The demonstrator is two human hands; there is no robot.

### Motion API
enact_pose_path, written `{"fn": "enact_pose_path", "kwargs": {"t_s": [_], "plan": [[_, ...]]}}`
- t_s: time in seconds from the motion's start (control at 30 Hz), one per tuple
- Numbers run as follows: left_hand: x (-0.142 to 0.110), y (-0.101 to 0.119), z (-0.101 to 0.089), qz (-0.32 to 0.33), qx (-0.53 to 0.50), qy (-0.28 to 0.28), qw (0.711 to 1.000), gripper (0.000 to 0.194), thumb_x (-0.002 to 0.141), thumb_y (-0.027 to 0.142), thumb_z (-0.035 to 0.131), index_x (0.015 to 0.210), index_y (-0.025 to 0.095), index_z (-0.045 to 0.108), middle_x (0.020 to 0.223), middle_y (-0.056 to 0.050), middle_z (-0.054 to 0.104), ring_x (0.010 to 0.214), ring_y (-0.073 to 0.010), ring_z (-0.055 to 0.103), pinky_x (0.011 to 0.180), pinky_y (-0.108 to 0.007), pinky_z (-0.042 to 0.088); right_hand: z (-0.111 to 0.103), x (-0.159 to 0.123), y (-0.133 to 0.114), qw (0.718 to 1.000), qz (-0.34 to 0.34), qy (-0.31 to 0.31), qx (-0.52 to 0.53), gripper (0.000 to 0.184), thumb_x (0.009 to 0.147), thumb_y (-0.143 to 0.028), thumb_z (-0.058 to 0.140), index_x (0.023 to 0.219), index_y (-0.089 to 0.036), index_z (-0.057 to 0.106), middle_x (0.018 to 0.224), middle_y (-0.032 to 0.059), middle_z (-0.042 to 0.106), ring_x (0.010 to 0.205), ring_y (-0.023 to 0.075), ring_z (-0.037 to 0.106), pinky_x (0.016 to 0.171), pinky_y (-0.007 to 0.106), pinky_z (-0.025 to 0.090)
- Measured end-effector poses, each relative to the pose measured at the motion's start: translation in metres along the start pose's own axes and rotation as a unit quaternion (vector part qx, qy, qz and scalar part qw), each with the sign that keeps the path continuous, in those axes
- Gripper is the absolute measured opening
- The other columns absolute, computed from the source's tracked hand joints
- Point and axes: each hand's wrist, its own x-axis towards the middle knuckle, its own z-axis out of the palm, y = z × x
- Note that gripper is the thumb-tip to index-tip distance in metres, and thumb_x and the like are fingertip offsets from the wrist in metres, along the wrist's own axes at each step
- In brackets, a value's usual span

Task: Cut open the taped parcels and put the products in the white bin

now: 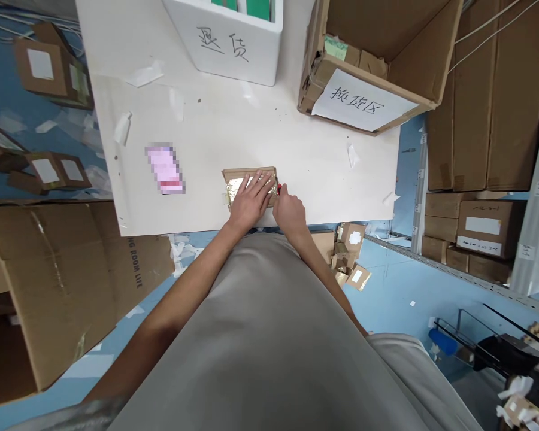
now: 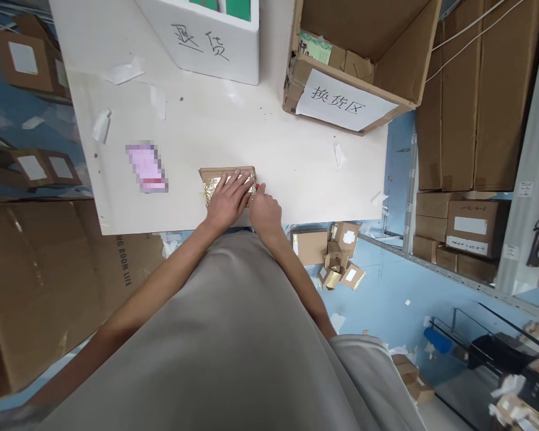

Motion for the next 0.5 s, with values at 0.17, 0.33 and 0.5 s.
{"fn": "enact_pose_path", "kwargs": {"t_s": [0.17, 0.33, 0.5], "plan": [[0.003, -0.001, 0.003, -0.012, -0.018, 0.017, 1.000, 0.055, 0.124, 0.046, 0.038, 0.167, 0.026, 0.064, 0.182, -0.011, 0.057, 0.180, -0.0329, 0.038, 0.151, -0.072, 0.018, -0.002, -0.023, -0.010, 0.996, 0.073, -0.023, -0.046, 0.053, 0.115, -0.016, 0.041, 0.166, -0.006, 0.054, 0.128, 0.0311, 0.082, 0.125, 0.0437, 0.082, 0.104, 0.055, 0.064], [0.004, 0.003, 0.004, -0.018, -0.014, 0.002, 1.000, 0.063, 0.126, 0.054, 0.030, 0.160, 0.017, 0.068, 0.183, -0.012, 0.056, 0.181, -0.0370, 0.036, 0.152, -0.072, 0.017, -0.005, -0.026, -0.013, 0.996, 0.077, -0.017, -0.048, 0.053, 0.112, -0.012, 0.041, 0.162, -0.006, 0.056, 0.126, 0.0296, 0.084, 0.124, 0.0429, 0.083, 0.101, 0.052, 0.066], [0.001, -0.001, -0.001, -0.012, 0.002, 0.004, 1.000, 0.055, 0.124, 0.047, 0.038, 0.165, 0.023, 0.066, 0.182, -0.013, 0.057, 0.181, -0.0333, 0.037, 0.151, -0.072, 0.020, -0.018, -0.036, -0.016, 0.994, 0.085, -0.050, -0.056, 0.043, 0.114, -0.014, 0.046, 0.153, -0.010, 0.065, 0.127, 0.0279, 0.084, 0.123, 0.0409, 0.083, 0.100, 0.049, 0.065]]}}
